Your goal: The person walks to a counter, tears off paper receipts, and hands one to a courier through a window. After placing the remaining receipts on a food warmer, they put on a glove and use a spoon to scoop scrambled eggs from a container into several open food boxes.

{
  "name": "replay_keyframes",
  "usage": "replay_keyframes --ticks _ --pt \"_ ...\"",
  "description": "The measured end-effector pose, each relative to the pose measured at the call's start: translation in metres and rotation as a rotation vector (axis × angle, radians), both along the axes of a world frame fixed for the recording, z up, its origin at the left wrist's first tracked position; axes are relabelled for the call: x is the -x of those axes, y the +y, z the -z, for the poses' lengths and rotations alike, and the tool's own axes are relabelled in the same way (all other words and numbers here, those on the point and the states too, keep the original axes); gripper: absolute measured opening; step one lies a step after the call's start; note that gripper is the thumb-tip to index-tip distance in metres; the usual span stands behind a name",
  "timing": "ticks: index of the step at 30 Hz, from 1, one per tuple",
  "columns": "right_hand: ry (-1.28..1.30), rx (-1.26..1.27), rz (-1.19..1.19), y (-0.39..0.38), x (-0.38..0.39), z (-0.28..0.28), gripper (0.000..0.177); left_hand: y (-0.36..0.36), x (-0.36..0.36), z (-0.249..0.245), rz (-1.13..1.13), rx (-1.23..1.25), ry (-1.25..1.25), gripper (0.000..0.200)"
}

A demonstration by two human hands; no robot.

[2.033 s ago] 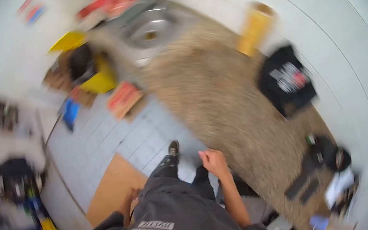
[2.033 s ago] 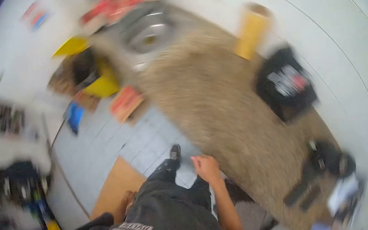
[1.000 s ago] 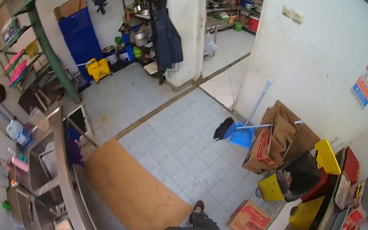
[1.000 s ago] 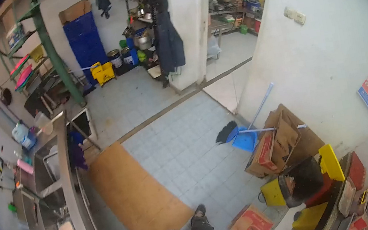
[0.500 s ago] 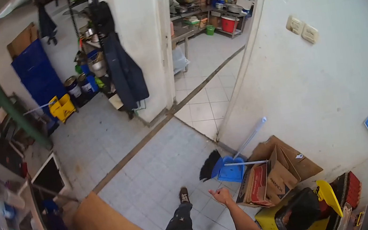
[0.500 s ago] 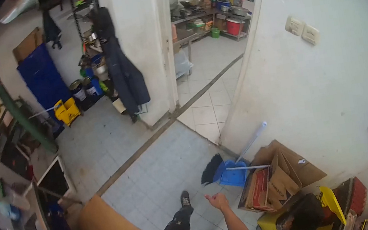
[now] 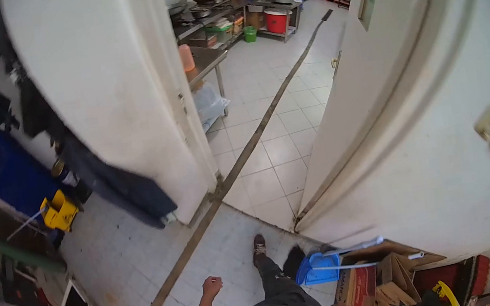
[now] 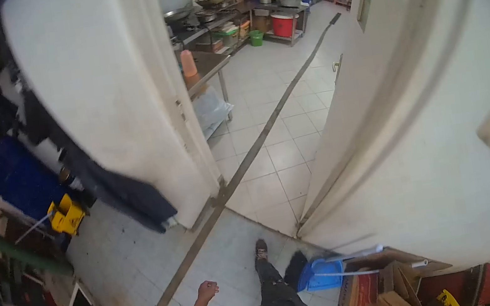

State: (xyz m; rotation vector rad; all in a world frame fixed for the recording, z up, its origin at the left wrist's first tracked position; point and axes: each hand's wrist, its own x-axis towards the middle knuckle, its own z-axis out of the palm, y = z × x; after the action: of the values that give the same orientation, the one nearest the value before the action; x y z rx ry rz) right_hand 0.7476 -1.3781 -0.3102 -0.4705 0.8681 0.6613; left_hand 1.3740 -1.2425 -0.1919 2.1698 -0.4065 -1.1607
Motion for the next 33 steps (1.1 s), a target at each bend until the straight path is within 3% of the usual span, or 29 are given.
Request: replay_keyframes --ticks 1,2,3,5,6,7,8,9,10,11,12,14,16,19,21,23,24,25,26,27,29,33 --pt "-0.008 0.278 -0.612 -0.014 -0.024 0.060 0.032 -0.032 -0.015 0.000 -0.029 0.039 -0.013 0.030" --pt "0.029 0.365 -1.070 -0.039 -0.070 0.064 0.029 -0.060 -0.030 0.005 -0.021 0.041 -0.015 0.030" --pt "0.249 0.643 -0.819 -0.057 -0.074 0.029 0.031 -0.079 -0.045 0.019 -0.034 -0.099 0.042 0.029" --pt "0.275 0.823 -0.585 -0.146 -0.153 0.008 0.036 -0.107 -0.072 0.045 0.003 -0.355 0.124 0.028" --pt "0.241 0.906 -0.540 -0.194 -0.194 0.017 0.039 -0.123 -0.081 0.044 -0.002 -0.438 0.194 0.030" --pt "0.171 1.013 -0.538 -0.248 -0.243 0.027 0.042 -0.142 -0.095 0.042 0.333 -0.544 0.050 0.029" --pt "0.126 1.067 -0.427 -0.294 -0.289 0.057 0.045 -0.160 -0.103 0.043 0.277 -0.555 0.108 0.031" --pt "0.132 1.207 -0.636 -0.358 -0.351 -0.034 0.044 -0.184 -0.110 0.046 0.217 -0.561 0.170 0.034" --pt "0.147 1.208 -0.213 -0.401 -0.399 -0.101 0.045 -0.210 -0.120 0.044 0.186 -0.553 0.192 0.034" --pt "0.135 1.203 -0.168 -0.454 -0.435 -0.112 0.052 -0.238 -0.132 0.038 0.177 -0.543 0.194 0.035" --pt "0.049 1.340 -0.157 -0.503 -0.472 -0.126 0.048 -0.268 -0.145 0.032 0.178 -0.538 0.191 0.036" --pt "0.019 1.373 -0.060 -0.591 -0.534 -0.157 0.047 -0.331 -0.174 0.028 0.193 -0.537 0.185 0.037" --pt "-0.040 1.486 -0.004 -0.675 -0.571 -0.157 0.038 -0.400 -0.205 0.031 0.214 -0.535 0.177 0.039" --pt "-0.218 1.573 -0.054 -0.777 -0.585 -0.120 0.031 -0.516 -0.259 0.029 0.250 -0.513 0.124 0.043" --pt "0.090 1.164 0.214 -0.815 -0.572 -0.128 0.024 -0.605 -0.294 0.021 0.269 -0.483 0.072 0.045" --pt "0.180 1.064 0.138 -0.843 -0.535 -0.096 0.023 -0.705 -0.333 0.036 0.422 -0.551 0.104 0.052" --pt "0.076 1.308 -0.425 -0.854 -0.509 -0.078 0.032 -0.764 -0.344 0.050 0.492 -0.478 -0.094 0.043" --pt "0.194 1.121 -0.349 -0.861 -0.476 -0.027 0.036 -0.811 -0.356 0.053 0.561 -0.404 -0.298 0.040" --pt "0.352 1.131 -0.275 -0.859 -0.470 -0.076 0.041 -0.871 -0.360 0.024 0.549 -0.374 -0.267 0.040" --pt "0.378 1.040 -0.153 -0.854 -0.455 -0.089 0.040 -0.933 -0.367 -0.014 0.709 -0.295 -0.269 0.054" --pt "0.418 0.914 0.037 -0.874 -0.437 -0.099 0.040 -1.039 -0.372 -0.056 0.660 -0.169 -0.220 0.051" --pt "0.450 0.896 0.147 -0.944 -0.446 -0.115 0.038 -1.203 -0.383 -0.055 0.547 -0.004 -0.210 0.043"
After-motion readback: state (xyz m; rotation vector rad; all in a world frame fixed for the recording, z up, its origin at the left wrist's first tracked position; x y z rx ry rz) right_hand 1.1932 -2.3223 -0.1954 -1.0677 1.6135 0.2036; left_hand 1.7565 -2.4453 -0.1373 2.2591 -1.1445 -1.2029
